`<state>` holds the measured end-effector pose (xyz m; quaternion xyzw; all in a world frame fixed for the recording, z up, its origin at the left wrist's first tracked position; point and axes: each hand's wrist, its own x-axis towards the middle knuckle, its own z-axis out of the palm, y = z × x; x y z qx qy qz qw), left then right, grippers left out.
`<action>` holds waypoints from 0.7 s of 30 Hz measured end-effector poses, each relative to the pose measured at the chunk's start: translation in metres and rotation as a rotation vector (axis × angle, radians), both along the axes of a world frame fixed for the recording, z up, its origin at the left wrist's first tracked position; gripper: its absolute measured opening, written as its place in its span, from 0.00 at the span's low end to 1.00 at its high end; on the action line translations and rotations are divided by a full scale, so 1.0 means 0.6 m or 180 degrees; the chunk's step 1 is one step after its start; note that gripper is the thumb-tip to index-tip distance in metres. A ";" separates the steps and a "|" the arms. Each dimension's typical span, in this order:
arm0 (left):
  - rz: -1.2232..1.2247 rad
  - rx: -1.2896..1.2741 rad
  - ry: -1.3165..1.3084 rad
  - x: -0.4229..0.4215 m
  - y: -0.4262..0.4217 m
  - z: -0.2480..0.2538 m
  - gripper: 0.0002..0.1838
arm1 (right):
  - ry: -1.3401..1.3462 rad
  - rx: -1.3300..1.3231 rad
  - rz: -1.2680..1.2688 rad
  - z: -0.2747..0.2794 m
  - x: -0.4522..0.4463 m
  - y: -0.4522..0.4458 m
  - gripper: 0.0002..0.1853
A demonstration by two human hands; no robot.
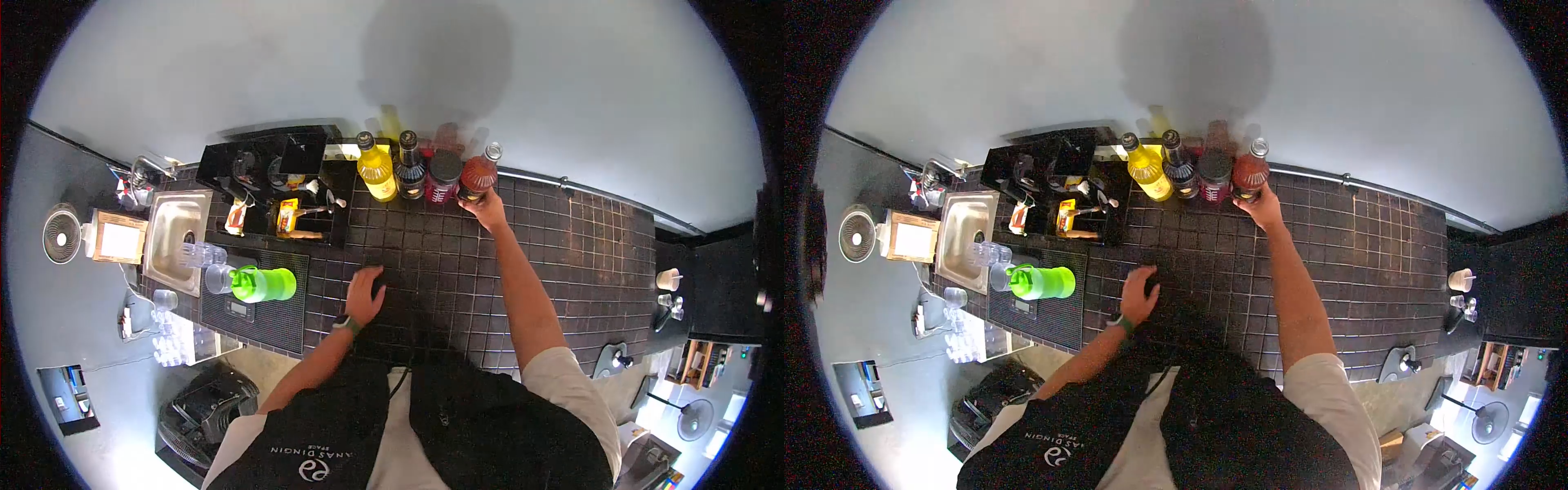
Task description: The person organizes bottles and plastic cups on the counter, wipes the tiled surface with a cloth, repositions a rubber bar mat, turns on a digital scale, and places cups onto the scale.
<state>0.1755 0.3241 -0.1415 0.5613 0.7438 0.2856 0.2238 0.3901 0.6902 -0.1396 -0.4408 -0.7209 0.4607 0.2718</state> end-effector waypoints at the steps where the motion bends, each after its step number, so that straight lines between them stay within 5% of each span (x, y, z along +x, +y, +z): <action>1: 0.0318 0.0248 -0.0615 -0.007 0.044 0.000 0.30 | 0.0104 -0.0046 0.0004 -0.019 0.000 0.004 0.42; 3: 0.0627 0.0581 -0.0417 -0.021 0.142 0.017 0.36 | 0.0381 -0.0102 0.0070 -0.077 0.006 0.020 0.41; 8: 0.1331 0.1021 -0.0506 -0.070 0.311 0.024 0.45 | 0.0218 -0.0282 0.0161 -0.033 0.005 0.005 0.40; 11: 0.1338 0.0968 -0.1050 -0.100 0.342 0.000 0.45 | 0.0181 -0.0159 0.0139 -0.028 0.004 0.002 0.38; 21: 0.0810 0.0919 -0.0940 -0.164 0.352 -0.043 0.39 | 0.0262 -0.0252 0.0092 -0.052 0.007 0.004 0.34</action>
